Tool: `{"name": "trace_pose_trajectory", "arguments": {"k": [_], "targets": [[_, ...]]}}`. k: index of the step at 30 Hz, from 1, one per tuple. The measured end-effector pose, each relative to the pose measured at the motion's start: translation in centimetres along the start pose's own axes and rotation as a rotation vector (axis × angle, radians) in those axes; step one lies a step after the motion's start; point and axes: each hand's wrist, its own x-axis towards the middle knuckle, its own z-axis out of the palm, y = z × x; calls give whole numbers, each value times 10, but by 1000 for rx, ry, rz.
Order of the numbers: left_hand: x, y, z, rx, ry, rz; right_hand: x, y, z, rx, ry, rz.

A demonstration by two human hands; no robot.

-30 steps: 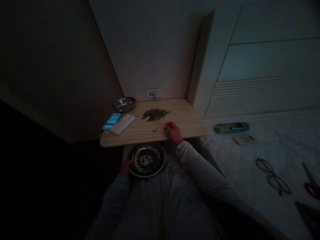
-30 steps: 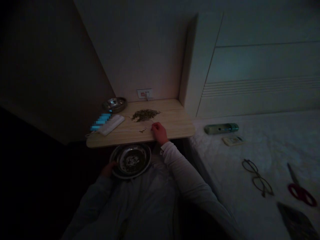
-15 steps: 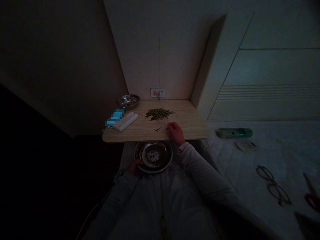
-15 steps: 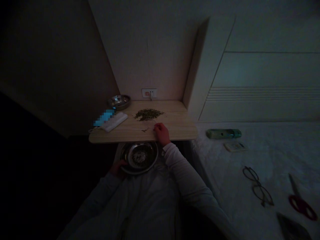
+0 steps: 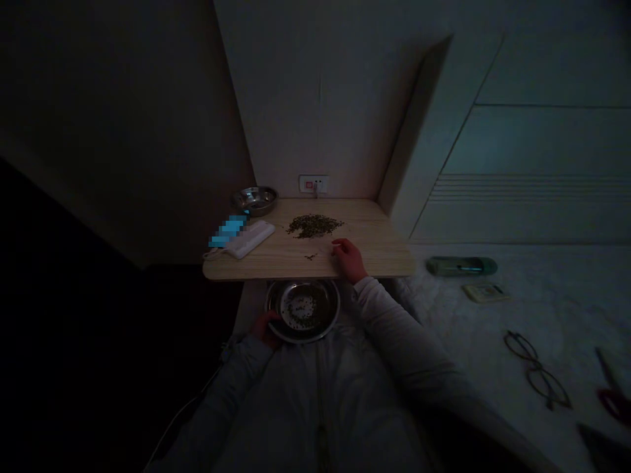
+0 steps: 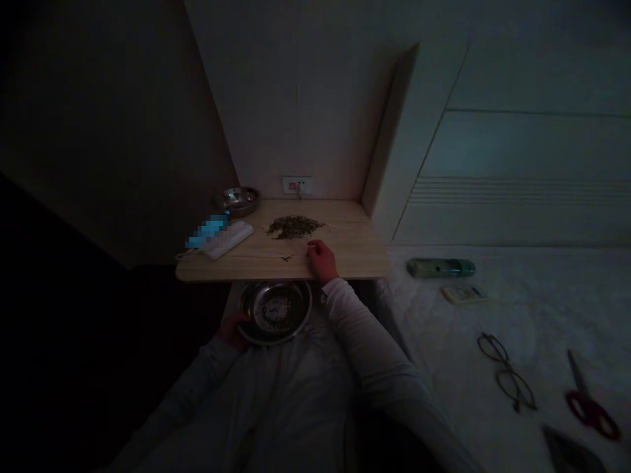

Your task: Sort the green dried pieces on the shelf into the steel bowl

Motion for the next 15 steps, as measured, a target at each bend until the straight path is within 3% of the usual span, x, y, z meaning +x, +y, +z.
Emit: {"name": "trace_pose_trajectory", "arguments": {"k": [7, 15], "targets": [[3, 1, -3, 37, 84, 40, -4, -3, 0, -124, -6, -26], [-3, 3, 4, 4, 91, 29, -7, -6, 1, -195, -23, -61]]}}
